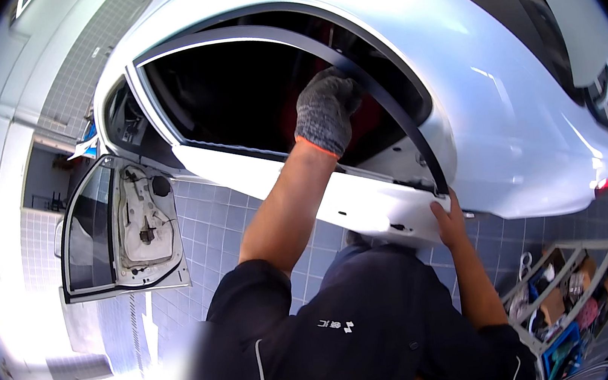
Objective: The person applies a strip of black window tint film to the upper edge of a white car's rear window. They peel the backing off the adhesive strip and carefully align it along the window frame, smoothing it down with gloved hands to ensure adhesion.
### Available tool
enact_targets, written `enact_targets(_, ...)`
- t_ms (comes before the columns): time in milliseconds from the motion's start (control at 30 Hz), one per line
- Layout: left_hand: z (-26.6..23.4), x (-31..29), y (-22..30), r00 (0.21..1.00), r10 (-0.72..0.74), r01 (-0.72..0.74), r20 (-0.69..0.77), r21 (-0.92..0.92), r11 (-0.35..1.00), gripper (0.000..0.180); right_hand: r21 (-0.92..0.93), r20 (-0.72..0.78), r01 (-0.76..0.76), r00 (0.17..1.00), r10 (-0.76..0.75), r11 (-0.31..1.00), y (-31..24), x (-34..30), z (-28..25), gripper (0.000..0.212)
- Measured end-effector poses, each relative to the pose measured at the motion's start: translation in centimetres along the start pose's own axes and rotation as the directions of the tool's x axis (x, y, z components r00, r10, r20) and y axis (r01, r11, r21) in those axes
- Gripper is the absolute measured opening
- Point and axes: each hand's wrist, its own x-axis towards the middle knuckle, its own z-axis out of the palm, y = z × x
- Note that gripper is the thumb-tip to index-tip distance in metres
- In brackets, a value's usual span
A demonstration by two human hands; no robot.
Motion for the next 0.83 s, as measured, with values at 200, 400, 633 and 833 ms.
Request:
enact_targets(200,-8.2,6.5,-2.1,0.964,0.266,-0.265,0.027,-0.039,0.963,0.014,-0.036,-0.109,-0.082,0.991,0.078,0.996,-0.8,-0.3,0.8,0.061)
enact_targets(400,-20.1,14.5,-9.9,0.895,0.381,-0.435,0.232,0.261,0.862,0.015,0.012,-0.242,-0.142,0.96,0.141,0.99,-0.4,-1.0,-0.1,0.047)
enact_targets(633,-37.0,20.1,-18.1,0.916,0.4,-0.396,-0.032,0.091,0.914,0.025,-0.077,-0.446,-0.208,0.882,0.153,0.975,-2.0,-0.8,2.3,0.052)
enact_targets(833,-49.8,21.5,-13.8,0.839,0.52,-0.397,0.161,0.834,0.382,0.021,-0.125,-0.563,-0.326,0.801,0.203,0.937,-1.8,-2.5,1.9,0.067)
